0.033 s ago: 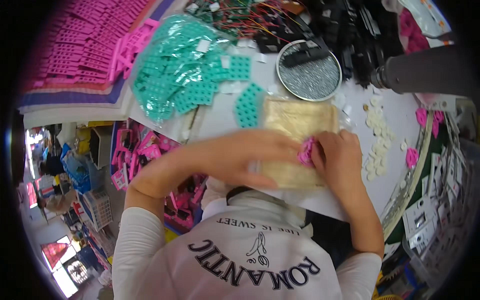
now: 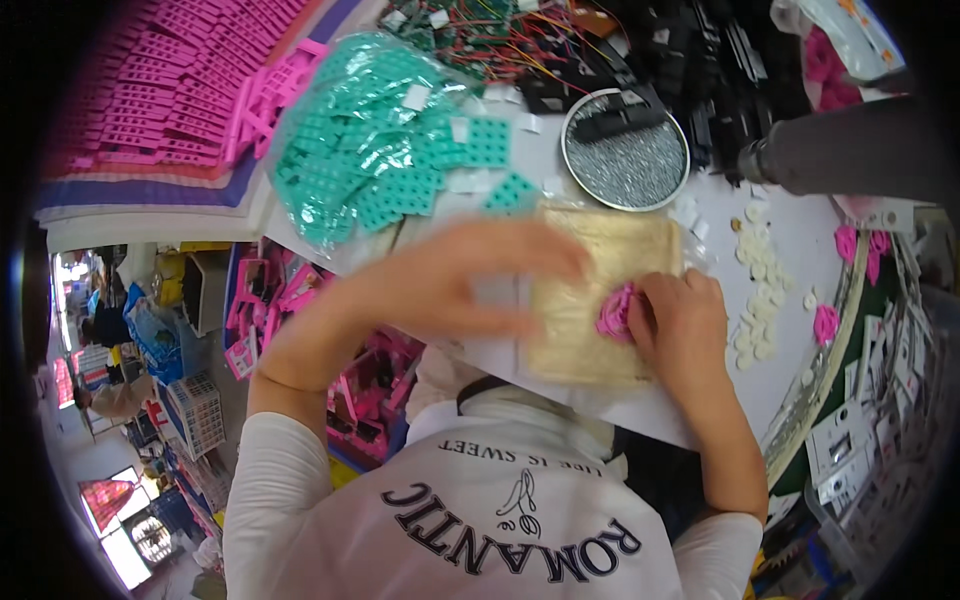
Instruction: Assembling a toy kit by placing small plastic parts and a backing card into a pink plastic case and securing them with hot glue.
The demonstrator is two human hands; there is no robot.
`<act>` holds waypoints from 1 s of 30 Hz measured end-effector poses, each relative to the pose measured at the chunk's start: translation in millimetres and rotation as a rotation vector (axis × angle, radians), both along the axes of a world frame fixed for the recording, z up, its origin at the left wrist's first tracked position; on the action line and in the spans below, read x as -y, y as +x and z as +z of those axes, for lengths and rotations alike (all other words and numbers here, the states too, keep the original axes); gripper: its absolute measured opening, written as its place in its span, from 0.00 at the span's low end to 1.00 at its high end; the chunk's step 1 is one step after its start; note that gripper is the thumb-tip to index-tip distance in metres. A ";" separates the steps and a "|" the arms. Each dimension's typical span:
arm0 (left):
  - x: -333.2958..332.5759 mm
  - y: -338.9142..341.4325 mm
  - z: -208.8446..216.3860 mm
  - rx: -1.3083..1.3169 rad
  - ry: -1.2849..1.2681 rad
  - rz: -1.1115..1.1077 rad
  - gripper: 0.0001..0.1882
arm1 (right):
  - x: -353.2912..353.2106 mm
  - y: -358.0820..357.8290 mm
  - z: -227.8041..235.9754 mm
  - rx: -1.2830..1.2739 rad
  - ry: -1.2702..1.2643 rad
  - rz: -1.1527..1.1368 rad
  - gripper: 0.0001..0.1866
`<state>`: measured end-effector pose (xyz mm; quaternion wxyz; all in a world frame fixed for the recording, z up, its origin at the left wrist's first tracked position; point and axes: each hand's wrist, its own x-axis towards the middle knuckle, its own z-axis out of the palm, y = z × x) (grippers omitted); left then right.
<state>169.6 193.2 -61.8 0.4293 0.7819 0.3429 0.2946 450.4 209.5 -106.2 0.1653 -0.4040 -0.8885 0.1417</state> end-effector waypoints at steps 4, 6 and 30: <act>-89.7 -116.5 50.6 -0.554 0.438 0.693 0.15 | 3.7 0.3 7.0 -0.027 -0.023 -0.041 0.06; -148.0 -215.1 47.2 -0.834 0.401 0.867 0.17 | 3.3 -1.6 8.6 -0.050 -0.046 -0.035 0.05; 6.9 -229.8 134.0 -0.442 0.821 1.281 0.23 | 11.0 18.8 27.8 -0.512 -0.314 -0.058 0.21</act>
